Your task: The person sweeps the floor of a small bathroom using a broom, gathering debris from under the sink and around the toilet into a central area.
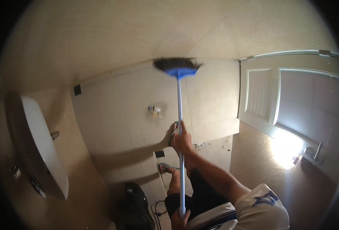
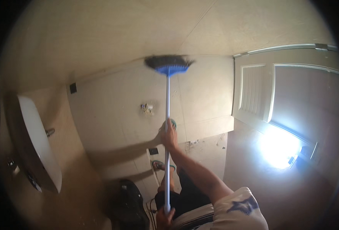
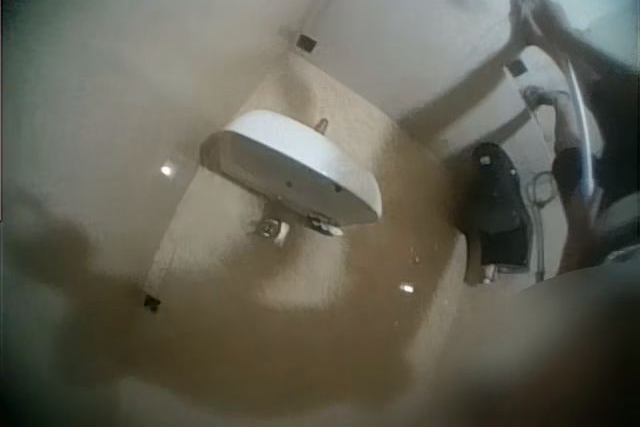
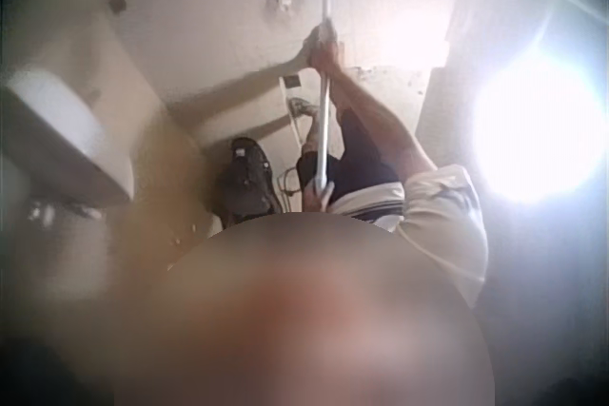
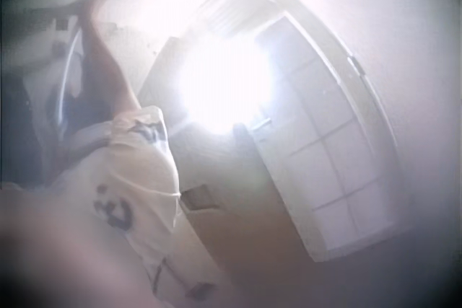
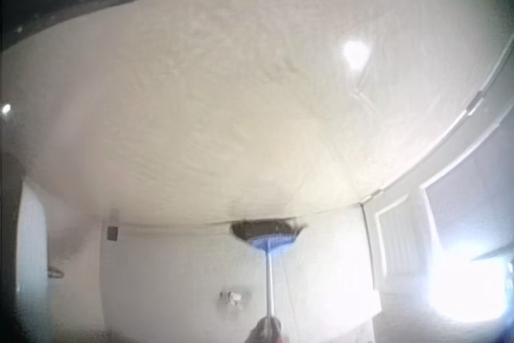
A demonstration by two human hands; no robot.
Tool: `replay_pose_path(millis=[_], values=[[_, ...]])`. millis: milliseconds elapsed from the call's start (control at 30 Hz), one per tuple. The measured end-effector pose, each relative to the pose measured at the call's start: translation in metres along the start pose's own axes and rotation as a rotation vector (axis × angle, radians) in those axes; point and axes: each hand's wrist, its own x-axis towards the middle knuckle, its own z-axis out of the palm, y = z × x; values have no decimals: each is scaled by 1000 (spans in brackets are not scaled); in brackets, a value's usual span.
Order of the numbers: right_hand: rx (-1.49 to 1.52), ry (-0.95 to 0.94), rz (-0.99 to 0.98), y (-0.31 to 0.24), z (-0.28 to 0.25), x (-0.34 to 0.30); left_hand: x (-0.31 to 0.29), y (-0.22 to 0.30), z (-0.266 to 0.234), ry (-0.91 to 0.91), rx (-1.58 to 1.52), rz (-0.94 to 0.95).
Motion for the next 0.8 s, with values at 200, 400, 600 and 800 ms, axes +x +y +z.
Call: replay_pose_path(millis=[200,400,600,800], values=[[-122,114,-80,41,-11,52,60,21,17,-202,-200,-230],[3,84,-82,-3,21,3,30,10,-15,-65,-43,-239],[-167,102,-211,30,30,5,34,-31,-7,-145,-161,-183],[-153,14,-65,-19,39,23,63,-28,-22,-132,-103,-230]])
